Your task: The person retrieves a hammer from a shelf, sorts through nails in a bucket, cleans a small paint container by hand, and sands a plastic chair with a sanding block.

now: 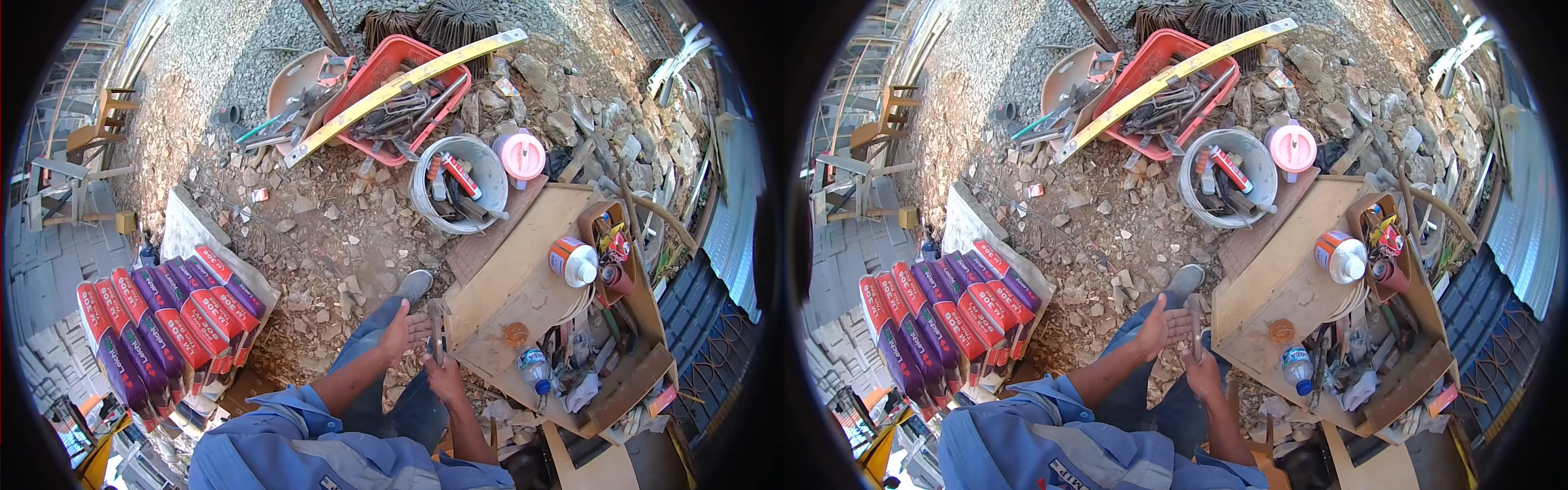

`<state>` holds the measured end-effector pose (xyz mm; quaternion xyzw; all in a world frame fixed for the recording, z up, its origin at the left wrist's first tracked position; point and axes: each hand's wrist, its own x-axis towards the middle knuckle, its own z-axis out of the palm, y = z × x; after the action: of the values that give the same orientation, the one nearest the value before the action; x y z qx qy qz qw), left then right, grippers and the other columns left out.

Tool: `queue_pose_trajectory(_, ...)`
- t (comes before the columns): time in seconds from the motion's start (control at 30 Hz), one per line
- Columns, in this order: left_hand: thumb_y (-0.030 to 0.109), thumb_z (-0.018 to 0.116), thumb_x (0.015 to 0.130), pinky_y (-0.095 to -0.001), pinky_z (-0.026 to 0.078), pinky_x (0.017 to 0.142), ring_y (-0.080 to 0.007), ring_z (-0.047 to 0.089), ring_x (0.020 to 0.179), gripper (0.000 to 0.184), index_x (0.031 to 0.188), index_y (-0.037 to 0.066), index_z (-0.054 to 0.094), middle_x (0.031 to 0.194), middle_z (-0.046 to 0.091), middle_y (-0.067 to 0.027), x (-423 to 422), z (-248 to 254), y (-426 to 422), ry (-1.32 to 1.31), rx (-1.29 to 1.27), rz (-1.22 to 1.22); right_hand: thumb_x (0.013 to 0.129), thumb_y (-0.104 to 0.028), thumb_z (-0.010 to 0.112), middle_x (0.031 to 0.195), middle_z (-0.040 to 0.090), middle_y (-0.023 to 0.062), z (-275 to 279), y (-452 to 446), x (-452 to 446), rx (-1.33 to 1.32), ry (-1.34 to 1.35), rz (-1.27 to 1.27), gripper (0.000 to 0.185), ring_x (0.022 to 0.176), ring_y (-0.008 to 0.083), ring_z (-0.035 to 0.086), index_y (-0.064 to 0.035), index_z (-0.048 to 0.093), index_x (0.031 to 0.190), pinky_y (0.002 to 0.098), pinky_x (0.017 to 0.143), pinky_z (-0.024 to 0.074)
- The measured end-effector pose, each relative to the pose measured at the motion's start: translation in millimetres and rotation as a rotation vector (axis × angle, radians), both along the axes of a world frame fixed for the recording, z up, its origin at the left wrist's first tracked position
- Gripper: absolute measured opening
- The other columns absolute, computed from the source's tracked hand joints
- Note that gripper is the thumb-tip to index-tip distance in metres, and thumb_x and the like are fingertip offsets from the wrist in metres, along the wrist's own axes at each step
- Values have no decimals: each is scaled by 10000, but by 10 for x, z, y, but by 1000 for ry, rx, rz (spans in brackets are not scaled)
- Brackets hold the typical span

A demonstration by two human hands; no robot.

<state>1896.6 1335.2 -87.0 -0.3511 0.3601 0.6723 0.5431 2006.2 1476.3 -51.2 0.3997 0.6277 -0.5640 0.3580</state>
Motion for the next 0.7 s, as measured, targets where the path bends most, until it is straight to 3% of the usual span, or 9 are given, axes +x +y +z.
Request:
queue_pose_trajectory(0.07,742,258,995,-434,359,1134,-294,502,1350,933,1524,-20,362,1454,533,-163,49,-71,-107,12,-46,-170,989,-255,657,694,536,12,54,132,45,-98,-34,-89,223,572,130,532,-43,596,956,301,533,451)
queue_pose_trajectory(0.1,588,416,1040,-426,388,1117,-269,526,1322,769,1530,-2,362,1449,538,-149,100,-111,-159,2,5,-145,995,-257,653,695,515,-4,177,168,19,-149,-58,-134,216,560,93,502,-53,593,958,273,514,434)
queue_pose_trajectory(0.2,412,572,1027,-402,443,1069,-223,532,1310,670,1533,23,367,1421,552,-134,101,-35,-30,187,226,-205,1007,-274,637,683,509,-13,424,174,-44,-341,18,-364,229,509,101,479,-63,566,953,274,471,415)
queue_pose_trajectory(0.23,274,670,984,-350,508,978,-176,592,1202,557,1442,32,466,1282,615,-90,76,38,85,204,186,-164,1020,-297,621,652,480,-30,399,171,35,-339,-85,-348,249,496,84,460,-74,542,943,264,448,393)
queue_pose_trajectory(0.33,250,696,965,-315,533,883,-140,640,1018,423,1302,42,547,1085,652,-41,137,-52,388,146,92,-223,1037,-318,596,650,466,-26,406,108,111,-187,-180,-360,270,516,75,461,-76,540,933,262,454,385)
queue_pose_trajectory(0.37,216,715,954,-297,532,815,-119,639,873,331,1202,51,571,955,645,-12,83,82,471,236,10,-210,1039,-334,589,699,490,-21,403,124,122,-291,-200,-413,266,528,68,457,-81,543,974,251,459,375)
queue_pose_trajectory(0.47,207,704,965,-297,527,791,-118,636,853,305,1191,47,575,932,648,-20,106,57,492,280,30,-123,1043,-364,587,655,455,-25,485,200,92,-483,-152,-526,318,527,75,454,-81,526,912,253,456,364)
queue_pose_trajectory(0.6,164,711,960,-307,537,822,-124,648,895,306,1203,38,573,964,668,-39,-64,126,497,327,25,-185,1043,-285,590,741,516,-3,420,276,-48,-731,-131,-486,240,636,146,545,-96,530,909,320,626,493)
queue_pose_trajectory(0.7,121,750,927,-279,532,799,-110,649,903,315,1167,12,578,1033,699,-73,-154,75,519,369,-28,-222,1032,-281,606,704,480,-33,254,237,-129,-988,-194,-753,202,576,87,483,-111,539,946,273,544,430)
